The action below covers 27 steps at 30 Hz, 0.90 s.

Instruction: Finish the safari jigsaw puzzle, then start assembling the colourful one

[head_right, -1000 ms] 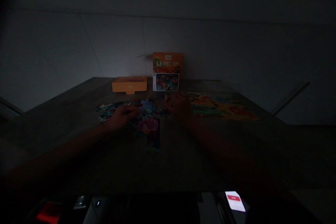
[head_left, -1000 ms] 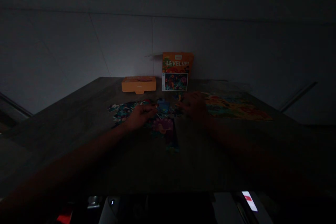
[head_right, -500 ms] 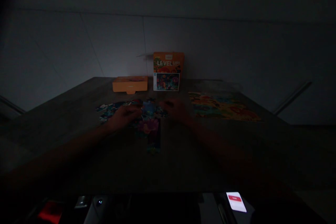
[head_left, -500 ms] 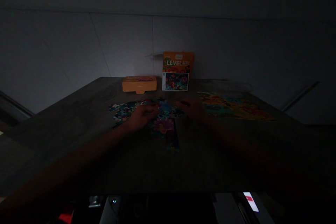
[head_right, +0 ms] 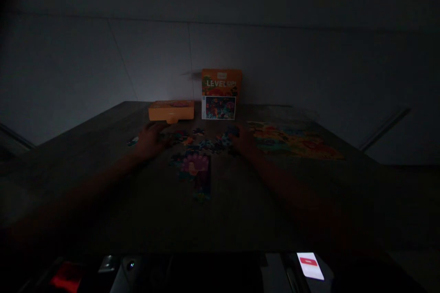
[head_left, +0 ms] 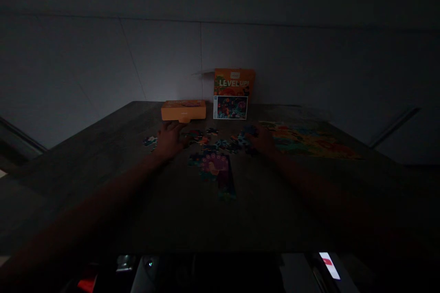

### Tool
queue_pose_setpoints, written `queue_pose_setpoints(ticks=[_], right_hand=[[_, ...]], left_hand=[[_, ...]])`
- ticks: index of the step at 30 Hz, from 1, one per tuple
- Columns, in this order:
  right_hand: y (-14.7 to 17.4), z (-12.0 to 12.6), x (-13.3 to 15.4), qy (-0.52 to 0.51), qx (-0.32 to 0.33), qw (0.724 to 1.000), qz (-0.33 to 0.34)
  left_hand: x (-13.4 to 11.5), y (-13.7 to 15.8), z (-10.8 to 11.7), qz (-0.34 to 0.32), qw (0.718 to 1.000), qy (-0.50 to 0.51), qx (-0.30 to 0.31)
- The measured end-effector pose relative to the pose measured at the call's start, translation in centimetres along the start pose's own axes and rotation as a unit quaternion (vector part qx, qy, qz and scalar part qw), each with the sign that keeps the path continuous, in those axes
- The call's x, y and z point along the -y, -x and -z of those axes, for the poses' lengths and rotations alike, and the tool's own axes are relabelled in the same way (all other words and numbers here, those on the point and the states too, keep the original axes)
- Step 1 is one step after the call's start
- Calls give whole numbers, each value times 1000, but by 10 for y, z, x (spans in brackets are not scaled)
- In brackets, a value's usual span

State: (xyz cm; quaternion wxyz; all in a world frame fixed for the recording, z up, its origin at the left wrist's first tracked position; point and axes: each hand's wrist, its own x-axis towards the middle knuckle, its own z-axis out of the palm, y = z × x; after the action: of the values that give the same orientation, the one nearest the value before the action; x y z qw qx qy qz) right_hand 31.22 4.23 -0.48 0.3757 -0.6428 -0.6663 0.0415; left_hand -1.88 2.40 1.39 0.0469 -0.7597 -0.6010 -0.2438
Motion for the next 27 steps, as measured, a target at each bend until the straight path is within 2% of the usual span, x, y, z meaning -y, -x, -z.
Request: queue_pose_setpoints(ticks=[4, 7, 9, 13, 20, 24, 27], right_hand=[[-3, -9, -11, 89, 79, 992, 30], [0, -13, -8, 143, 94, 983, 63], [2, -14, -5, 154, 88, 982, 70], [5, -15, -3, 142, 77, 983, 82], [6, -16, -3, 95, 16, 985, 143], [8, -14, 2, 67, 12, 985, 159], [9, -14, 5, 63, 13, 986, 154]], left_hand=[[20, -7, -8, 48, 997, -25, 61], [23, -9, -14, 37, 991, -23, 124], [22, -10, -17, 12, 989, -27, 144], [16, -9, -17, -26, 989, -28, 144], [11, -8, -13, -16, 993, -19, 113], [13, -9, -17, -35, 994, -22, 99], [13, -10, -18, -24, 994, -14, 106]])
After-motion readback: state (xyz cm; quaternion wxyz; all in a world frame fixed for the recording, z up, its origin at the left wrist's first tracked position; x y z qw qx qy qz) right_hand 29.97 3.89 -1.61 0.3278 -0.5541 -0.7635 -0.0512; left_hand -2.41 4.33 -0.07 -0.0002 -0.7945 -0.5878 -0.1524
